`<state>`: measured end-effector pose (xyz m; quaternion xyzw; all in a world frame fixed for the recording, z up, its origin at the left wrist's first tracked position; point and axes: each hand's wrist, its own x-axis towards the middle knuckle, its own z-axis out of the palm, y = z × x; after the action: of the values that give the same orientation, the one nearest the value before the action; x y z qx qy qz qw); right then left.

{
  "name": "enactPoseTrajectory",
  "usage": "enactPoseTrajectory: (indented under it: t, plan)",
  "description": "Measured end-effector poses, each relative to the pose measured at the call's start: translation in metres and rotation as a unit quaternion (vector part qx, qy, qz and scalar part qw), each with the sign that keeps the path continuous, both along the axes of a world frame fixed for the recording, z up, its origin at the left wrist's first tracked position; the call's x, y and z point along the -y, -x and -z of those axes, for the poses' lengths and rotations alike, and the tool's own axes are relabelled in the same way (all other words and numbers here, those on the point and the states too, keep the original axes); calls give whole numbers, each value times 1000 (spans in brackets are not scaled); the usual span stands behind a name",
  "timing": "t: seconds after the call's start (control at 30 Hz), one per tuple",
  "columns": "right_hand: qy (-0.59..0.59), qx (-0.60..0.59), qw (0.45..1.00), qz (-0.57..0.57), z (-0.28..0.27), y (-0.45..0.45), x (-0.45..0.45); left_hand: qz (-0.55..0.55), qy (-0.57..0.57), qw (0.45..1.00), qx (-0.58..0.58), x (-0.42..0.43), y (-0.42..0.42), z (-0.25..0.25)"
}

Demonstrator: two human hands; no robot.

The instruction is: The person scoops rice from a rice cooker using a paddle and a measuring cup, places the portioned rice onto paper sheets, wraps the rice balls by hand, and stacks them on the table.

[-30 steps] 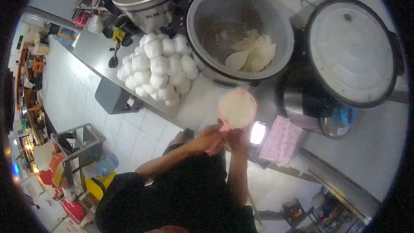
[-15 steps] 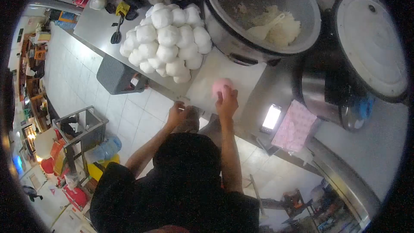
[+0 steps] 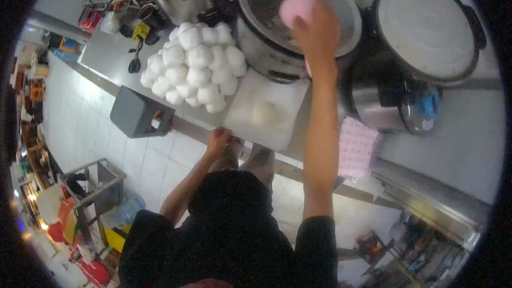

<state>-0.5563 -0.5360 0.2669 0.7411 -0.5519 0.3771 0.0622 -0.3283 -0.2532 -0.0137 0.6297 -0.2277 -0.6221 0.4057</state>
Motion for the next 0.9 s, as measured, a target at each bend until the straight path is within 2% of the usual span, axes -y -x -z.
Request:
enactPoseTrajectory:
  t: [0.1, 0.13, 0.2, 0.23, 0.27, 0.3, 0.33, 0.4, 0.47, 0.5, 0.6, 0.7, 0.8, 0.87, 0.9]
  plan:
    - [-70, 13, 997, -18, 8, -4, 15, 9, -42, 999, -33, 18, -3, -5]
    - [33, 70, 996, -46, 9, -6, 2, 20, -24, 999, -28, 26, -5, -8]
    - [36, 165, 985, -16, 7, -12, -64, 32, 0, 999, -19, 30, -8, -18]
    - [-22, 206, 978, 12, 36, -7, -99, 8, 10, 998, -60, 30, -7, -29]
    - [-42, 165, 985, 29, 59, -7, -137, -16, 20, 995, -100, 34, -5, -43]
    - [-164, 155, 970, 90, 98, -6, -178, -39, 33, 989, -140, 39, -3, -49]
    - [-250, 159, 952, 81, 149, 1, -217, -19, 18, 989, -145, 44, -2, -44]
    - [-337, 35, 935, 105, 184, -7, -267, 23, -14, 988, -151, 52, -7, -30]
    - [-318, 12, 941, 113, 218, 3, -295, 137, 48, 989, 11, 55, -11, -18]
    - [-306, 3, 944, 121, 236, 7, -305, 197, 81, 973, 92, 57, -11, -15]
    - [-258, 23, 961, 94, 253, 28, -316, 293, 258, 873, 294, 66, -7, -46]
    - [-232, 55, 968, 82, 249, 35, -325, 344, 299, 823, 338, 51, -26, -29]
    - [-233, 143, 961, 34, 251, 46, -335, 339, 290, 822, 353, 31, -36, -34]
    - [-250, 200, 947, -1, 244, 51, -334, 275, 330, 849, 308, 30, -32, -20]
    - [-288, 268, 919, 14, 244, 53, -330, 241, 349, 859, 287, 35, -26, -26]
